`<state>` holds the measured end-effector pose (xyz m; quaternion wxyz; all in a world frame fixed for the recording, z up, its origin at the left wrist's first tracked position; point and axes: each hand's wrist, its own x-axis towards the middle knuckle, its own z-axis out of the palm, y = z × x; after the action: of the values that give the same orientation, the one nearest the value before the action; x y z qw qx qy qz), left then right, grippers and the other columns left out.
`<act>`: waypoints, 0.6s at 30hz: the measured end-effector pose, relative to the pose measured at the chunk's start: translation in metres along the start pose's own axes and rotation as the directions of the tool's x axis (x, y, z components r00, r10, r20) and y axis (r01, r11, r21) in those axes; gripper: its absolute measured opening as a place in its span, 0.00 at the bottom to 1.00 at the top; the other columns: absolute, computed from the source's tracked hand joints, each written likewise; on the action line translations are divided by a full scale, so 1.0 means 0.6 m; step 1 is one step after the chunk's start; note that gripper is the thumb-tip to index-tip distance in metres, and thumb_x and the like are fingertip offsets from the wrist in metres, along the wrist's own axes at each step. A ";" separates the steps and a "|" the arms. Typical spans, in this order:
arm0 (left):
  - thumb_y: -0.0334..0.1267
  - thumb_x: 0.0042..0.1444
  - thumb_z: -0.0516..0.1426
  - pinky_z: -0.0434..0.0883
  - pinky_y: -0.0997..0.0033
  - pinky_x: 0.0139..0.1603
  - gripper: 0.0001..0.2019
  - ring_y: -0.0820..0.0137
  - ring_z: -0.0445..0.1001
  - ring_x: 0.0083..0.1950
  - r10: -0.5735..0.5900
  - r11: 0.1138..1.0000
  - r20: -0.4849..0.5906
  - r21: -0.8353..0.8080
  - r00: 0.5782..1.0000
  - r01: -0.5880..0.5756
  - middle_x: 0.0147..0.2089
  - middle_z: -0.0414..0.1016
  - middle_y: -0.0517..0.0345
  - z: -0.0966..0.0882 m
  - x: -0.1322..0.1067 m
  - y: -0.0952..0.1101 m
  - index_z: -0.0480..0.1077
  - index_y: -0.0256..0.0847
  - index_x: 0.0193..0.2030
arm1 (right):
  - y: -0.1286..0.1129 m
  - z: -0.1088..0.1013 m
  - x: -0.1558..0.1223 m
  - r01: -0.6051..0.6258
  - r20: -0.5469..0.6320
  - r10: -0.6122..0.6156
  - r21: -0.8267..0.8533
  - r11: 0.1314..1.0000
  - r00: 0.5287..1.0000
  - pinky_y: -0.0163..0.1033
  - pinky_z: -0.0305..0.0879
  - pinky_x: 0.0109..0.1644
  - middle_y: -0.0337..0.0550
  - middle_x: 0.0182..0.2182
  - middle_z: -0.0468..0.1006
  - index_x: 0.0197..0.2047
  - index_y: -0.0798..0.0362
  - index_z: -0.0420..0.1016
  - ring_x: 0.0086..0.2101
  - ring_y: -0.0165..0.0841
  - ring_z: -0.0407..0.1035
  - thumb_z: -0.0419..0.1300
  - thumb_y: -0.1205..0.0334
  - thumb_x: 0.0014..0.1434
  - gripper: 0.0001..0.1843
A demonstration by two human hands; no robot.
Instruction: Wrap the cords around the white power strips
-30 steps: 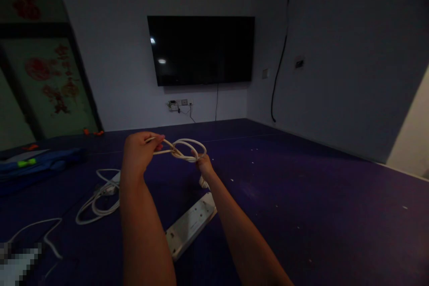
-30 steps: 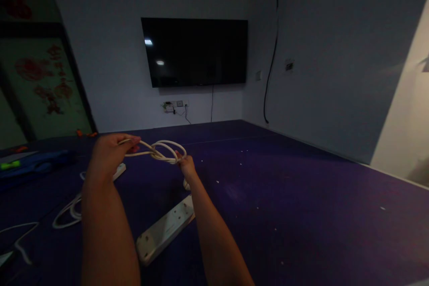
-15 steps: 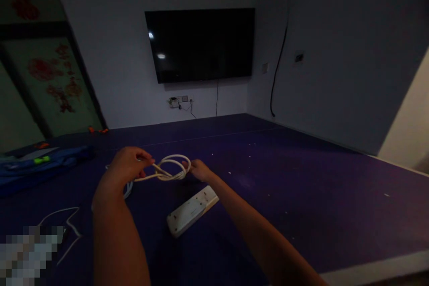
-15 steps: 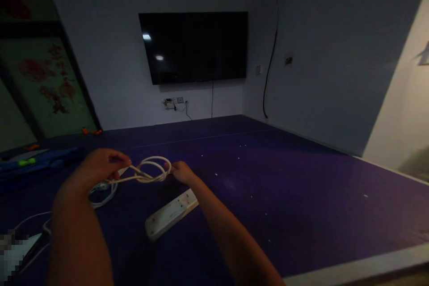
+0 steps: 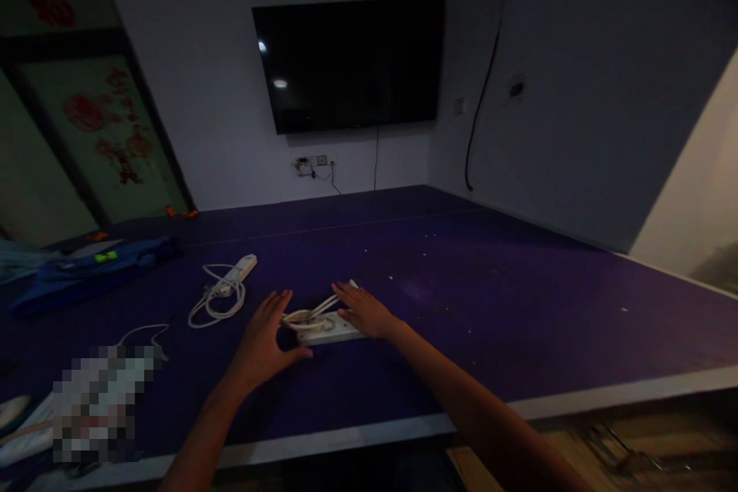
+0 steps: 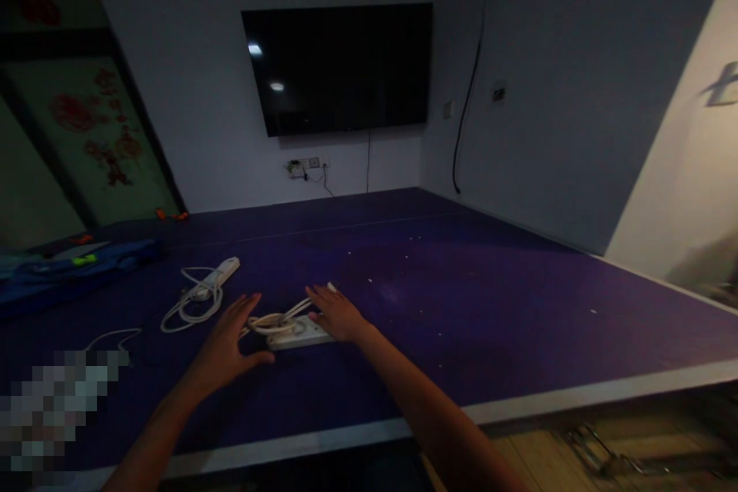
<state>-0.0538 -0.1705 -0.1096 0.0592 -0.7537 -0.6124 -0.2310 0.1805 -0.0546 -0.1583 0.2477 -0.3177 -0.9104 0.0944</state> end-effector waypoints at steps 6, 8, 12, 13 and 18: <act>0.55 0.35 0.66 0.49 0.45 0.67 0.51 0.50 0.56 0.68 0.077 0.977 0.343 0.163 0.936 -0.140 0.66 0.60 0.42 0.015 0.039 0.065 0.53 0.45 0.67 | 0.010 0.006 -0.004 0.101 -0.094 -0.092 0.102 0.990 0.991 0.50 0.49 0.65 0.53 0.63 0.61 0.66 0.54 0.56 0.64 0.37 0.52 0.40 0.55 0.68 0.27; 0.47 0.38 0.67 0.57 0.51 0.64 0.49 0.52 0.62 0.64 0.054 0.976 0.399 0.173 0.916 -0.133 0.64 0.63 0.42 0.023 0.061 0.072 0.51 0.44 0.68 | 0.012 0.002 -0.008 0.105 -0.134 -0.093 0.086 0.991 0.987 0.52 0.49 0.65 0.52 0.64 0.60 0.66 0.53 0.57 0.64 0.38 0.51 0.41 0.55 0.68 0.27; 0.37 0.41 0.64 0.67 0.58 0.54 0.48 0.54 0.71 0.57 -0.017 0.961 0.427 0.255 0.904 -0.102 0.57 0.72 0.44 0.031 0.093 0.073 0.48 0.47 0.69 | 0.022 -0.011 -0.018 0.052 -0.272 -0.037 0.051 0.997 0.962 0.54 0.52 0.64 0.49 0.66 0.56 0.66 0.48 0.56 0.64 0.39 0.50 0.42 0.54 0.67 0.26; 0.37 0.40 0.64 0.67 0.58 0.54 0.48 0.53 0.71 0.57 -0.026 0.957 0.424 0.273 0.905 -0.100 0.56 0.73 0.45 0.032 0.098 0.073 0.49 0.48 0.69 | 0.025 -0.015 -0.020 0.032 -0.310 -0.012 0.058 0.998 0.951 0.53 0.53 0.64 0.49 0.65 0.57 0.66 0.48 0.57 0.64 0.39 0.51 0.42 0.54 0.67 0.26; 0.40 0.43 0.63 0.65 0.53 0.55 0.43 0.49 0.70 0.57 -0.115 0.942 0.367 0.336 0.923 -0.016 0.53 0.74 0.41 0.045 0.124 0.067 0.53 0.45 0.67 | 0.041 -0.021 -0.023 -0.089 -0.423 0.139 0.137 0.987 0.895 0.52 0.56 0.62 0.52 0.61 0.64 0.63 0.49 0.63 0.61 0.40 0.57 0.42 0.51 0.67 0.26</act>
<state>0.0024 -0.1034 -0.0946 0.0597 -0.7473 -0.6613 0.0252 0.2094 -0.0435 -0.1609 0.4545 -0.3688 -0.8060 0.0881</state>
